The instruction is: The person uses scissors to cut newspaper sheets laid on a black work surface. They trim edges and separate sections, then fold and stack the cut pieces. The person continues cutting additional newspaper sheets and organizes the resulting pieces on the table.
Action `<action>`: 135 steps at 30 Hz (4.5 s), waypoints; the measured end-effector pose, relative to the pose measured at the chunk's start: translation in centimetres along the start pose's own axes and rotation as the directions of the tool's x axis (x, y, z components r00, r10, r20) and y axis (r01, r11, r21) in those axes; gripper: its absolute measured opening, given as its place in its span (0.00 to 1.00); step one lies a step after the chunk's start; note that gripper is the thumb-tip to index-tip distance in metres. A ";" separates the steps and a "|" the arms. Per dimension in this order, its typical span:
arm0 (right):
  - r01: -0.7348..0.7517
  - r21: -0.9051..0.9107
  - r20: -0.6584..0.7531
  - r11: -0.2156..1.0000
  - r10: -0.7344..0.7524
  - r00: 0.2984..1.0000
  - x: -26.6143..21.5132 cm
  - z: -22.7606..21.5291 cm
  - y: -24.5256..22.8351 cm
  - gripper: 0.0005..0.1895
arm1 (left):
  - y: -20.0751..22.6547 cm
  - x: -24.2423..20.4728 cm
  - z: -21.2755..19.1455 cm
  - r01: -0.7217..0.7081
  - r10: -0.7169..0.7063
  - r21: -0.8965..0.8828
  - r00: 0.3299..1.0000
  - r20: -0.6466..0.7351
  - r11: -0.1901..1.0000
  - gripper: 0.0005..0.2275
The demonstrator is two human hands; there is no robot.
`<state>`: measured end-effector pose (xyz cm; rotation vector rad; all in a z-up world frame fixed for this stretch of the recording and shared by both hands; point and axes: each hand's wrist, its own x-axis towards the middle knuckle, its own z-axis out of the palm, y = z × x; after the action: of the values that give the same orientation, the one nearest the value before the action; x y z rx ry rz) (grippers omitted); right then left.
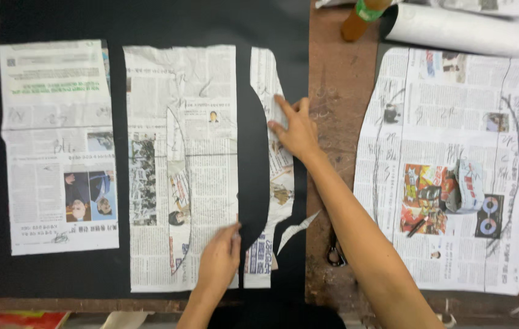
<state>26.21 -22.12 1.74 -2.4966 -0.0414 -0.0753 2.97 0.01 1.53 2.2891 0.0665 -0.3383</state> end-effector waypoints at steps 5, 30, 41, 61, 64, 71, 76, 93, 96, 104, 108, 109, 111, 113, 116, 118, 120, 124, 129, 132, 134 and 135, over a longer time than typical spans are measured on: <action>0.025 0.073 -0.153 0.997 -0.013 0.988 -5.9 -0.9 0.7 0.27 | -0.5 2.0 0.4 -0.211 0.243 0.157 0.943 -0.227 0.965 0.14; -0.275 -0.073 0.144 0.959 0.283 0.948 -19.9 1.3 -1.0 0.37 | 6.8 31.4 1.0 -0.461 0.564 0.565 0.826 -0.010 0.684 0.27; -0.360 -0.107 0.225 0.927 0.375 0.899 -19.6 1.3 -1.0 0.38 | 7.6 35.4 -0.6 -0.358 0.429 0.515 0.903 -0.021 0.779 0.31; -0.090 -0.089 -0.130 0.992 0.078 0.988 -13.1 0.8 -0.1 0.35 | -0.4 5.5 2.8 -0.309 0.364 0.208 0.873 -0.325 0.928 0.18; -0.225 -0.110 -0.088 0.968 0.216 0.972 -11.7 2.1 0.3 0.39 | -5.5 5.3 -1.5 0.027 0.091 0.203 0.833 -0.546 0.979 0.22; -0.103 -0.081 -0.188 0.991 0.087 0.978 -11.9 3.1 1.3 0.34 | -7.0 8.6 -4.2 0.328 -0.264 0.081 0.864 -0.430 0.941 0.38; -0.242 0.362 -0.015 0.900 0.266 0.964 -11.1 3.6 3.7 0.34 | -7.6 9.1 -3.4 0.268 -0.252 -0.019 0.876 -0.411 0.963 0.44; -0.659 0.743 0.667 -0.119 0.039 0.744 -20.8 3.0 -3.5 0.24 | 0.0 -0.6 -2.4 0.118 0.038 -0.841 0.986 0.163 0.529 0.34; -0.631 0.769 0.632 0.105 0.032 0.775 -21.6 2.5 -4.3 0.22 | 1.2 -2.5 -1.6 0.150 -0.004 -0.823 0.984 0.177 0.548 0.40; -0.425 0.871 0.438 0.247 -0.001 0.899 -20.1 0.8 -6.9 0.19 | -0.9 -2.9 -0.2 -0.438 0.344 -0.328 0.888 -0.307 0.837 0.37; -0.298 0.853 0.280 0.429 0.106 0.954 -21.9 -2.1 -6.5 0.17 | 0.9 -3.7 2.4 -0.043 0.172 -0.824 0.983 0.066 0.566 0.31; -0.319 0.811 0.285 0.491 0.145 0.948 -20.8 -2.1 -6.8 0.16 | 1.1 -3.4 1.8 -0.041 0.139 -0.846 0.990 0.040 0.532 0.30; -0.300 0.819 0.241 0.489 0.181 0.953 -19.6 -2.5 -7.3 0.13 | 1.9 -3.7 0.8 -0.043 0.187 -0.850 0.980 0.066 0.525 0.35; -0.350 0.834 0.276 0.427 0.227 0.934 -19.2 -3.0 -6.9 0.13 | 2.4 -4.1 -0.1 -0.038 0.213 -0.912 0.976 0.055 0.409 0.42; -0.328 0.872 0.277 0.364 0.186 0.943 -20.0 -3.8 -5.2 0.14 | 3.0 -5.9 -0.1 -0.086 0.242 -0.912 0.970 0.015 0.400 0.46; -0.324 0.876 0.275 0.358 0.181 0.944 -17.8 -3.0 -6.1 0.14 | 1.8 -5.3 -2.2 -0.144 0.248 -0.866 0.969 -0.025 0.479 0.47; -0.308 0.881 0.284 0.358 0.118 0.951 -17.2 -2.6 -7.4 0.12 | 0.9 -6.0 -3.5 -0.133 0.219 -0.855 0.975 -0.023 0.501 0.47; -0.309 0.862 0.310 0.402 0.066 0.949 -17.4 -1.2 -11.0 0.08 | -0.7 -6.4 -6.5 -0.172 0.152 -0.857 0.982 -0.111 0.486 0.47; -0.226 0.797 0.260 0.560 0.020 0.965 -17.0 4.3 -16.8 0.11 | -3.9 -5.1 -11.3 -0.230 0.019 -0.848 0.968 -0.252 0.477 0.44; -0.325 0.818 0.363 0.475 0.013 0.932 -16.2 7.9 -21.8 0.11 | -7.7 -4.3 -15.9 -0.191 -0.023 -0.793 0.968 -0.250 0.578 0.39; -0.390 0.801 0.421 0.454 0.035 0.906 -16.3 9.8 -25.3 0.11 | -10.8 -4.6 -19.2 -0.162 -0.010 -0.755 0.976 -0.218 0.635 0.36; -0.395 0.801 0.425 0.451 0.037 0.904 -16.1 11.2 -27.2 0.11 | -12.5 -4.5 -21.2 -0.173 -0.011 -0.752 0.972 -0.233 0.636 0.35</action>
<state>9.33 6.14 8.09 -1.3934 0.0865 0.4203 1.37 24.30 7.28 1.4399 0.1821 0.0159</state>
